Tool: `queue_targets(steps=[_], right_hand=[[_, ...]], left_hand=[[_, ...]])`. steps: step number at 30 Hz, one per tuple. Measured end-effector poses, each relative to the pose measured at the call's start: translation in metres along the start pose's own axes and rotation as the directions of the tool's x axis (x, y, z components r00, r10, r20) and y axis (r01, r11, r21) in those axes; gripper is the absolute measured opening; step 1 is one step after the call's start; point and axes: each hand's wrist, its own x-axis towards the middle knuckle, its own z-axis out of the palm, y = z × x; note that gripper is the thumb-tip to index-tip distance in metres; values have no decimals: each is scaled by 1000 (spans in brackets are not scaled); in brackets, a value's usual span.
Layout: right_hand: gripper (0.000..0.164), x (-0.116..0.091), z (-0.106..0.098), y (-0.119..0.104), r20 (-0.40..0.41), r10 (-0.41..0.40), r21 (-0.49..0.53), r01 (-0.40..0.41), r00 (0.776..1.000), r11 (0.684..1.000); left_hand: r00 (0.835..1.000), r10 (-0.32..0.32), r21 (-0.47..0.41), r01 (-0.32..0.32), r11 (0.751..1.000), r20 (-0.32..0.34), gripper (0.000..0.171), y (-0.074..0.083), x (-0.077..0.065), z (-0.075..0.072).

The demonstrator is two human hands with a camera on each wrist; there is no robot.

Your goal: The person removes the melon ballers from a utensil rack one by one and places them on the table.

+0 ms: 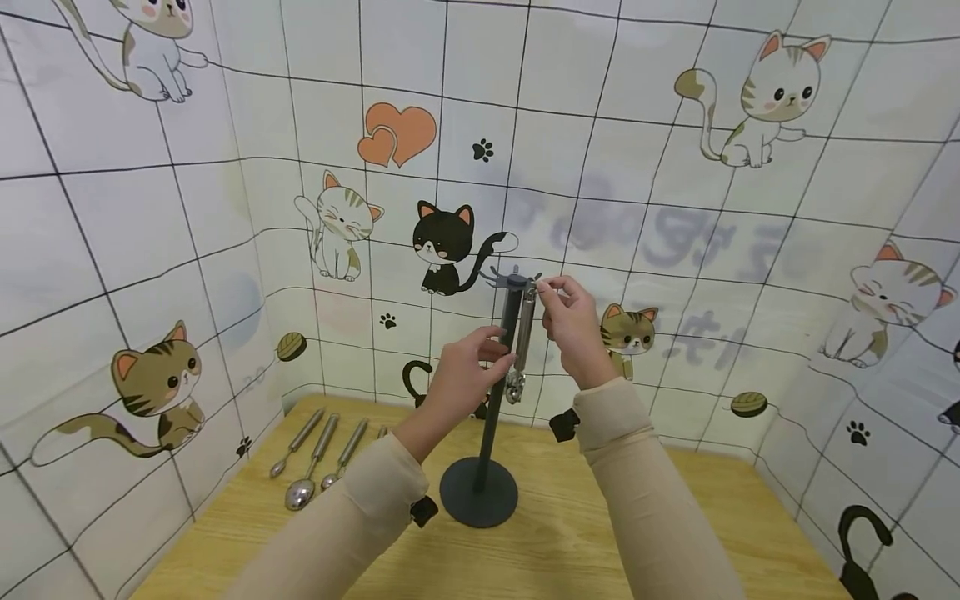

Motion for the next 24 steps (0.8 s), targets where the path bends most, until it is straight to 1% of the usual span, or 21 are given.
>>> queue_targets(steps=[3,6,10,13,17,19,24], right_hand=[[22,-2,-1,0,-10,-23,-7,23,1000,1000],[25,-3,-1,2,-22,-79,-26,78,997,997],[28,-3,0,7,-47,-163,-72,160,985,985],[28,-3,2,11,-61,-198,-90,192,978,977],[28,-3,6,10,-55,-217,-102,211,975,972],[28,-3,7,8,-51,-219,-107,213,974,971],[26,-4,7,7,-54,-206,-103,199,977,974]], left_hand=[[1000,21,-3,-21,1000,-2,38,8,3,5],[1000,17,-1,-17,1000,-4,36,13,3,9],[1000,6,25,-6,1000,-26,37,18,4,13],[999,13,32,-12,999,-41,38,19,6,17],[998,8,-2,-8,1000,-70,38,18,10,19],[997,1,-41,-4,999,-81,41,17,11,19],[996,21,-123,-32,992,-87,48,10,10,17]])
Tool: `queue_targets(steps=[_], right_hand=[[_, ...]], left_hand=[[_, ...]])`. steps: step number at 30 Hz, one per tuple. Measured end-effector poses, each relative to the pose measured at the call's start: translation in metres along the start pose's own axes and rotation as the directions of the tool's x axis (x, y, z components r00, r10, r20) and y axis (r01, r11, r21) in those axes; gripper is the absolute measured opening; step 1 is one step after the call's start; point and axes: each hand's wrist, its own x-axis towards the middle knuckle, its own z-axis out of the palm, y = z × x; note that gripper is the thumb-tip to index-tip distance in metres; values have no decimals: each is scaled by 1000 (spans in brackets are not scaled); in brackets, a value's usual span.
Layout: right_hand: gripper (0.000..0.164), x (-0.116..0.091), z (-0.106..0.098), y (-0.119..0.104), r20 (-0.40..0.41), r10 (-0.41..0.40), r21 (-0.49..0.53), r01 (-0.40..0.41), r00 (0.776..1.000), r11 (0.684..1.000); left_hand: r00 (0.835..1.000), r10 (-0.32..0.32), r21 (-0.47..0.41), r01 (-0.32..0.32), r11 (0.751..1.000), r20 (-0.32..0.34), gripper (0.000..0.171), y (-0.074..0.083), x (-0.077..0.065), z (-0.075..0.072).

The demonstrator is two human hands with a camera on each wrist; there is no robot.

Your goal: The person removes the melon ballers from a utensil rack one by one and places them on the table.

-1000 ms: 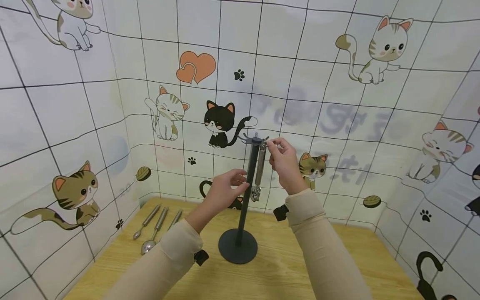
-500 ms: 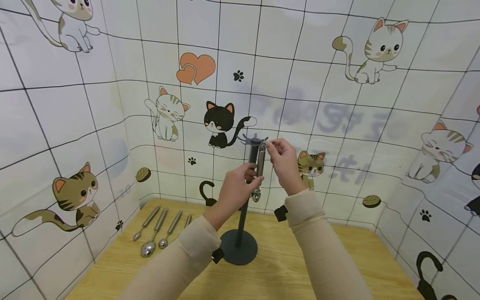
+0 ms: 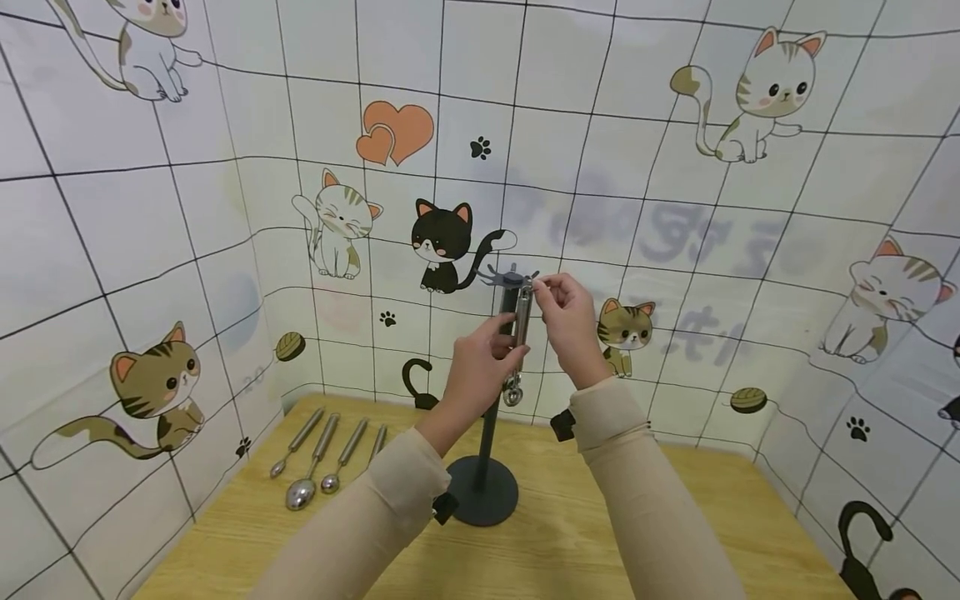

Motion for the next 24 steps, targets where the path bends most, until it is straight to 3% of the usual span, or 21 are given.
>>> queue_targets(steps=[11,16,20,24], right_hand=[[25,0,0,0,-1,1,-4,-1,1000,1000],[25,-1,2,1,-16,-36,-43,35,999,998],[26,-1,4,3,-17,-89,-87,88,996,992],[26,-3,6,4,-32,-114,-116,109,993,987]], left_hand=[[1000,5,-129,-2,992,27,48,-1,-3,-9],[997,-23,-175,34,984,69,54,4,-3,-12],[996,-35,-186,51,981,86,58,6,-3,-14],[996,-16,-142,28,989,89,56,7,-4,-17]])
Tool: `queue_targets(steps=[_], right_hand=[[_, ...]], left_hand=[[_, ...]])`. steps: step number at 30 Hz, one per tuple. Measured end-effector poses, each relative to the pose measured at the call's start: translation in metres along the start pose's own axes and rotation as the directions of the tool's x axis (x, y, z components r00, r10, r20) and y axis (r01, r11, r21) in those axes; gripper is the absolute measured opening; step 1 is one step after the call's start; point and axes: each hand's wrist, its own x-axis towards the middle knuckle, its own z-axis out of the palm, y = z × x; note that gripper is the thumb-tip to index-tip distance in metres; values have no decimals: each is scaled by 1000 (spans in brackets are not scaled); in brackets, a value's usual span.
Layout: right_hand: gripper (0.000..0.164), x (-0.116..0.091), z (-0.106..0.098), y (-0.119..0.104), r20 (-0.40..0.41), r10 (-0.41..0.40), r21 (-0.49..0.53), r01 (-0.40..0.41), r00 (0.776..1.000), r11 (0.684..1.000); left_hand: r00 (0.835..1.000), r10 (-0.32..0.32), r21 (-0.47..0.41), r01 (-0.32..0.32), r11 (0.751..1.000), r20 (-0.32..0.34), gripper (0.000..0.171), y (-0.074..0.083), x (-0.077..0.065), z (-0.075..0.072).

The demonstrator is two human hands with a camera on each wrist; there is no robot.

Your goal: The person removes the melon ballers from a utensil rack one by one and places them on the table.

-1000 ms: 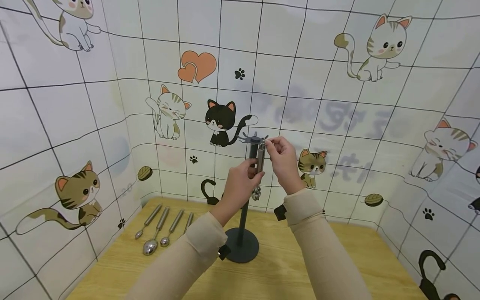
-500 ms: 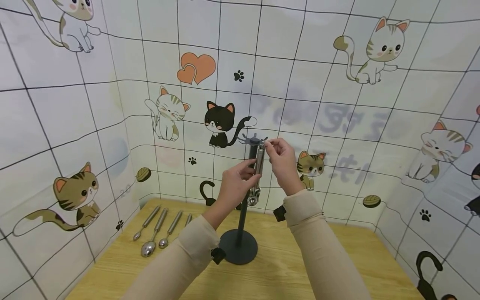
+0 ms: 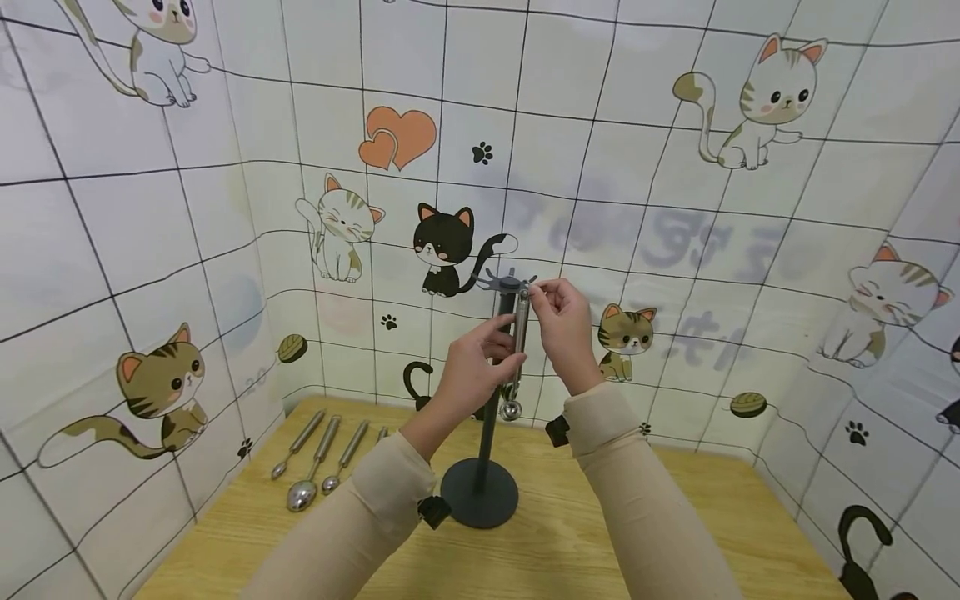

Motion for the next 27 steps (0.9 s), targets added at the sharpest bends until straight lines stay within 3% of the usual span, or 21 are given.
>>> queue_targets(steps=[5,10,17,20,24,27], right_hand=[[26,-2,4,-2,-6,1,1,-1,1000,1000],[25,-1,7,-2,8,-12,41,11,1000,999],[36,4,4,10,2,76,68,-76,997,995],[48,9,0,14,84,143,122,-153,986,981],[53,16,-3,16,251,234,181,-283,939,942],[51,18,-2,13,330,252,277,-348,910,895]], left_hand=[[1000,12,65,-12,998,2,56,-1,-2,-4],[1000,19,49,-19,999,1,55,1,-2,-6],[999,13,36,-15,999,37,55,3,-2,-4],[999,17,35,-19,999,45,55,3,-1,-4],[999,19,38,-21,999,37,54,3,0,-5],[999,21,39,-22,999,35,54,4,0,-5]])
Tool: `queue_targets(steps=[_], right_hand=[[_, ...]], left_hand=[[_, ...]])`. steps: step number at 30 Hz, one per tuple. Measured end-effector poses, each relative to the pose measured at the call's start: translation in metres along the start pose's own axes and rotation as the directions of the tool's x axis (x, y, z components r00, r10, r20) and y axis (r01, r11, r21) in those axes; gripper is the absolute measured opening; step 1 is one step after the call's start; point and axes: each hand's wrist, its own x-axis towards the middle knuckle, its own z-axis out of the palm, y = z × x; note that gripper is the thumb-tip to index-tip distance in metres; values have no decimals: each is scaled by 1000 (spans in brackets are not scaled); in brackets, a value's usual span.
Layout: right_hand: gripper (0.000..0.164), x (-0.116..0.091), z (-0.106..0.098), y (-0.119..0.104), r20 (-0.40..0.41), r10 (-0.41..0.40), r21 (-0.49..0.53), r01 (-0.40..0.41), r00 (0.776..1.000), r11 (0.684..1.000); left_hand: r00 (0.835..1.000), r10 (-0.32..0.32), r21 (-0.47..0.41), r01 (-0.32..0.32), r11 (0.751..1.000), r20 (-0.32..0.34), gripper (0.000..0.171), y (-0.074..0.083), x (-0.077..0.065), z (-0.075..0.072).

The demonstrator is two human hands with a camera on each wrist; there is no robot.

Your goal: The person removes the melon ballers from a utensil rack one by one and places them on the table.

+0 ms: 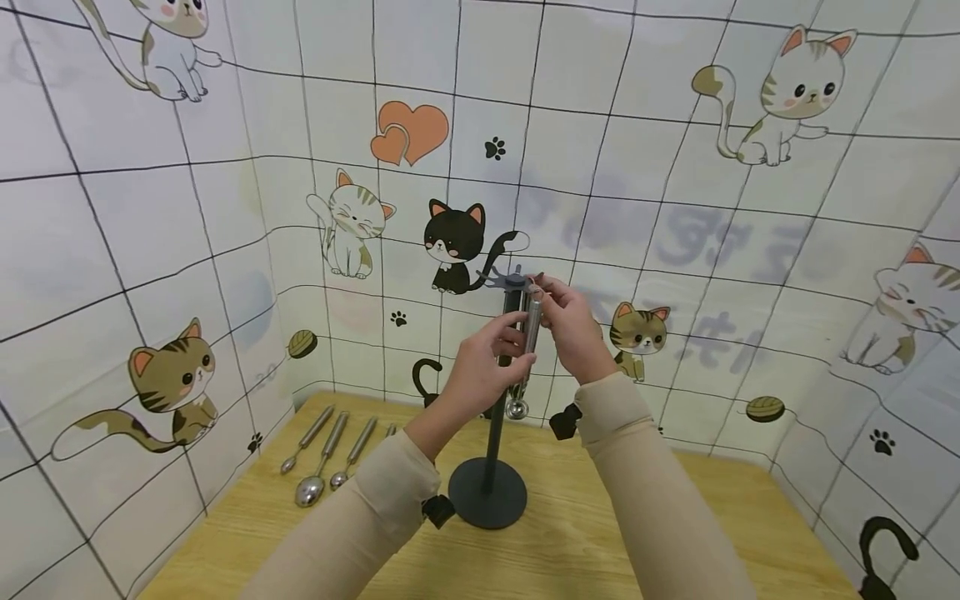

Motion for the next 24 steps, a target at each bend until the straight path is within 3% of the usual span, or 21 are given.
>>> queue_targets(steps=[3,6,13,24], right_hand=[[46,-1,4,-2,19,0,141,-3,1000,990],[38,-1,8,-3,-18,-15,197,18,1000,980],[44,-4,17,-2,-116,-70,29,74,991,997],[41,-8,20,-2,-171,-88,29,94,981,995]], left_hand=[[1000,11,-12,-11,1000,6,54,1,0,0],[1000,10,-13,-10,1000,9,54,1,-1,-1],[1000,13,5,-13,1000,-17,54,-6,-3,-4],[1000,-5,-29,4,1000,-28,55,-8,-9,-13]])
